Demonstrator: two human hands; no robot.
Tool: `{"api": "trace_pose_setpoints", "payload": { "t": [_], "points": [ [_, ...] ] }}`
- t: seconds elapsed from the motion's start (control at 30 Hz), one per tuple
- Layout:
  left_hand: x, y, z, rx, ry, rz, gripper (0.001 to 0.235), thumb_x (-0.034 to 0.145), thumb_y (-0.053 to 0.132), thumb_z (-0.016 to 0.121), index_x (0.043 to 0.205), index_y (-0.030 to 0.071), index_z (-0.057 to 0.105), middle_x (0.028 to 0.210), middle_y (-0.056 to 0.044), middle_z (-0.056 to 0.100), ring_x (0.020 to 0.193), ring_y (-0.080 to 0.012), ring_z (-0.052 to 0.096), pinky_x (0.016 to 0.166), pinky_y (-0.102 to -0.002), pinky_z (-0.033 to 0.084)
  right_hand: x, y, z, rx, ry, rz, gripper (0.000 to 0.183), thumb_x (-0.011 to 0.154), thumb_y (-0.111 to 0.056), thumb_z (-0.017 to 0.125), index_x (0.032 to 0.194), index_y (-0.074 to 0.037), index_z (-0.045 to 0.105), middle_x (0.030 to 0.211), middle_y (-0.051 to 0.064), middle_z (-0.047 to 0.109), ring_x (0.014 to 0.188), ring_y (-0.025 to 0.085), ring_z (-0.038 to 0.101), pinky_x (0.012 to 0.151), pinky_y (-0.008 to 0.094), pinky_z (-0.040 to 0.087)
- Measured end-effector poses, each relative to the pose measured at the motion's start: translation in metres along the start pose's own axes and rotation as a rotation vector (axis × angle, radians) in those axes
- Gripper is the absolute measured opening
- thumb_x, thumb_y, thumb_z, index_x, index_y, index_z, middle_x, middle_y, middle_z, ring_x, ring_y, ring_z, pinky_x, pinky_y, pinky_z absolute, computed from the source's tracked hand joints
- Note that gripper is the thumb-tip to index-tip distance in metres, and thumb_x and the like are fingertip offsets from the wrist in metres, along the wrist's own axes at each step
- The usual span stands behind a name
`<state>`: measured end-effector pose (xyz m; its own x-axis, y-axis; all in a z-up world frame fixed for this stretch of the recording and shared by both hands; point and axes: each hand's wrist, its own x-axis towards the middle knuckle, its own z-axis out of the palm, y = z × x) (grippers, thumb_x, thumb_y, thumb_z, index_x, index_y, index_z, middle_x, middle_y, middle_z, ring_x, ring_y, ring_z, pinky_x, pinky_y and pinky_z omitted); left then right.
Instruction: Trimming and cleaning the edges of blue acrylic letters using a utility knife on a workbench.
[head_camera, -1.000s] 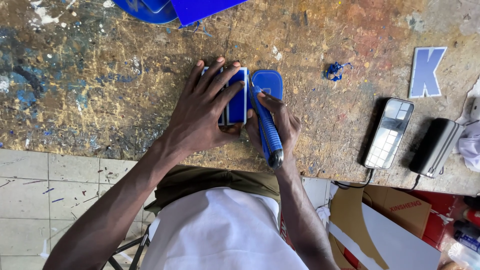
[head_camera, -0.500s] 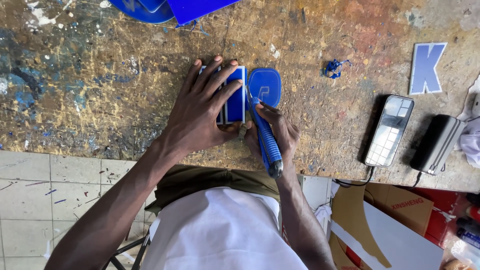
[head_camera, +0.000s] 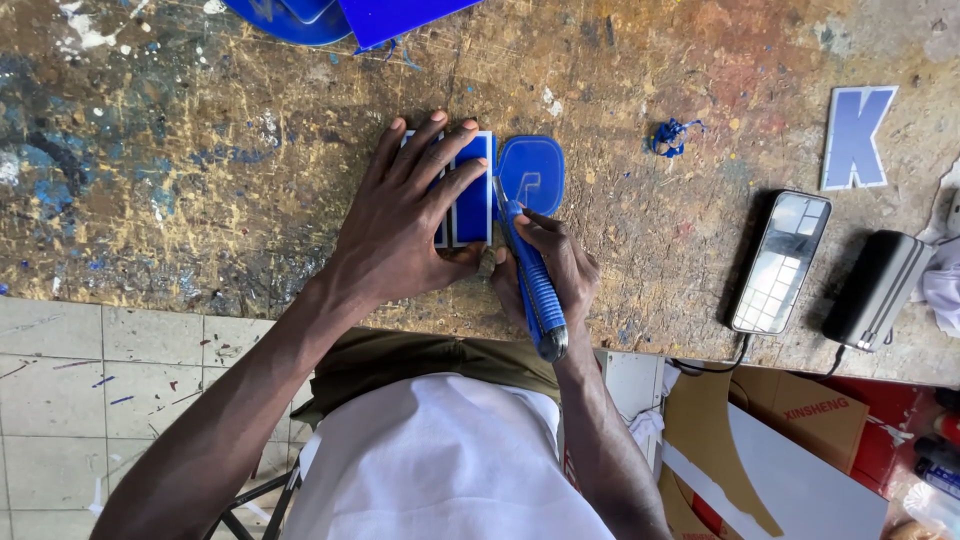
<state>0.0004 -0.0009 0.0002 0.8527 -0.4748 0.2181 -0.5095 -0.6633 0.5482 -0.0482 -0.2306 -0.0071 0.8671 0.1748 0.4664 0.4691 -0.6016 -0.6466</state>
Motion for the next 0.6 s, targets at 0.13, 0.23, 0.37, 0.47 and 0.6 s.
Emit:
{"api": "trace_pose_setpoints", "payload": {
  "t": [0.13, 0.23, 0.37, 0.47, 0.6],
  "points": [
    [0.0, 0.001, 0.0, -0.005, 0.018, 0.009, 0.082, 0.093, 0.048, 0.084, 0.158, 0.002, 0.065, 0.179, -0.022, 0.044, 0.168, -0.0463, 0.037, 0.141, -0.068, 0.022, -0.003, 0.001, 0.0, -0.016, -0.023, 0.027, 0.027, 0.111, -0.021, 0.074, 0.133, -0.006, 0.07, 0.13, 0.025, 0.078, 0.113, 0.035, 0.084, 0.094, 0.041, 0.067],
    [-0.001, 0.001, 0.0, 0.0, 0.014, 0.007, 0.083, 0.094, 0.048, 0.084, 0.159, 0.0, 0.064, 0.18, -0.022, 0.042, 0.169, -0.046, 0.035, 0.141, -0.069, 0.021, -0.007, 0.009, 0.007, -0.004, 0.048, -0.002, 0.027, 0.112, -0.022, 0.076, 0.131, -0.004, 0.071, 0.127, 0.023, 0.08, 0.117, 0.034, 0.086, 0.094, 0.039, 0.071],
    [-0.001, 0.001, -0.001, 0.003, 0.005, -0.003, 0.083, 0.094, 0.05, 0.084, 0.159, 0.003, 0.065, 0.18, -0.022, 0.042, 0.17, -0.0453, 0.033, 0.142, -0.067, 0.018, 0.006, 0.013, 0.013, 0.039, 0.167, 0.018, 0.031, 0.116, -0.032, 0.073, 0.132, -0.006, 0.066, 0.127, 0.022, 0.08, 0.102, 0.028, 0.088, 0.079, 0.033, 0.072],
    [-0.001, 0.0, 0.001, 0.002, -0.004, 0.006, 0.086, 0.093, 0.051, 0.087, 0.159, 0.003, 0.064, 0.18, -0.022, 0.042, 0.17, -0.0457, 0.032, 0.142, -0.067, 0.017, 0.022, 0.003, 0.011, 0.038, 0.118, 0.047, 0.031, 0.116, -0.028, 0.073, 0.135, -0.005, 0.067, 0.133, 0.023, 0.079, 0.112, 0.032, 0.086, 0.094, 0.037, 0.069],
    [-0.002, 0.0, 0.002, 0.005, -0.007, -0.006, 0.087, 0.092, 0.052, 0.089, 0.159, 0.002, 0.063, 0.181, -0.022, 0.04, 0.171, -0.0453, 0.032, 0.142, -0.067, 0.017, 0.028, 0.004, 0.016, 0.021, 0.078, 0.063, 0.03, 0.114, -0.026, 0.075, 0.137, -0.007, 0.068, 0.137, 0.02, 0.079, 0.118, 0.033, 0.086, 0.1, 0.039, 0.069]
  ]
}}
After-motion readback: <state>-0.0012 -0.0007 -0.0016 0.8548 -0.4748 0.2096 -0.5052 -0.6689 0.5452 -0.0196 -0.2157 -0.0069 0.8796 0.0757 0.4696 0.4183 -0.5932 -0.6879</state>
